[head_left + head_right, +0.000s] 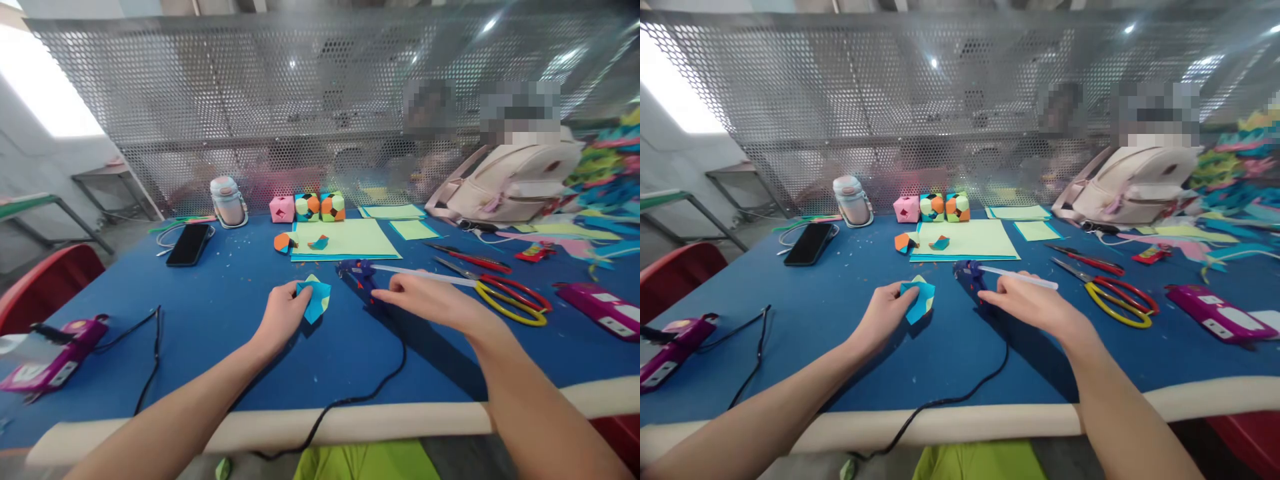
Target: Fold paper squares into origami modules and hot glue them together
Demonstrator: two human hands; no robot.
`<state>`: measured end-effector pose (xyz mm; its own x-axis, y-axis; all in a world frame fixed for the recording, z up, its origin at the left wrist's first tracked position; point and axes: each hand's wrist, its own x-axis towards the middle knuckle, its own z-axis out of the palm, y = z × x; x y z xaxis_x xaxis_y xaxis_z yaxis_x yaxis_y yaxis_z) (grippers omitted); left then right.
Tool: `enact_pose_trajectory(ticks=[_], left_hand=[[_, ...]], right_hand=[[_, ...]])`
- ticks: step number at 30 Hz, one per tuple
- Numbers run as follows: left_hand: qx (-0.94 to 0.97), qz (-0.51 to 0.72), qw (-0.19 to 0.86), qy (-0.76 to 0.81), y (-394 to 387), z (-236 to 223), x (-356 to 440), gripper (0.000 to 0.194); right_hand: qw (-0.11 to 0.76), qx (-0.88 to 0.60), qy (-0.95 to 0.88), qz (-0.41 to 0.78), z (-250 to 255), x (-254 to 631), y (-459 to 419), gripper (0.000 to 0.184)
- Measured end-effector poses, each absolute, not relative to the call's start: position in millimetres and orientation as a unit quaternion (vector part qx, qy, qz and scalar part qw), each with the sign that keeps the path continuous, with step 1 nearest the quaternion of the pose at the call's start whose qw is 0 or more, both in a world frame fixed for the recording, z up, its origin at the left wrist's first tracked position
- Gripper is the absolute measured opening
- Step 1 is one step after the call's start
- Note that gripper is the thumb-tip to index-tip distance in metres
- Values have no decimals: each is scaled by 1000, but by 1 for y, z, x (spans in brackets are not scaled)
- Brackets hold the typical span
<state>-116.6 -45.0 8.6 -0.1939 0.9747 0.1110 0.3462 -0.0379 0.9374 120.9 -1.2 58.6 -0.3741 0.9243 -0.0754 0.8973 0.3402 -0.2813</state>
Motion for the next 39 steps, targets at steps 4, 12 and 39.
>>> enact_pose_trajectory(ticks=[4, 12, 39], left_hand=[[550, 474, 338, 599, -48, 12, -114, 30], [561, 472, 368, 572, -57, 16, -101, 27], [537, 510, 362, 567, -59, 19, -99, 16]], right_hand=[[49, -394, -843, 362, 66, 108, -24, 36], [366, -393, -759, 368, 23, 54, -25, 24], [425, -361, -718, 417, 12, 45, -27, 7]])
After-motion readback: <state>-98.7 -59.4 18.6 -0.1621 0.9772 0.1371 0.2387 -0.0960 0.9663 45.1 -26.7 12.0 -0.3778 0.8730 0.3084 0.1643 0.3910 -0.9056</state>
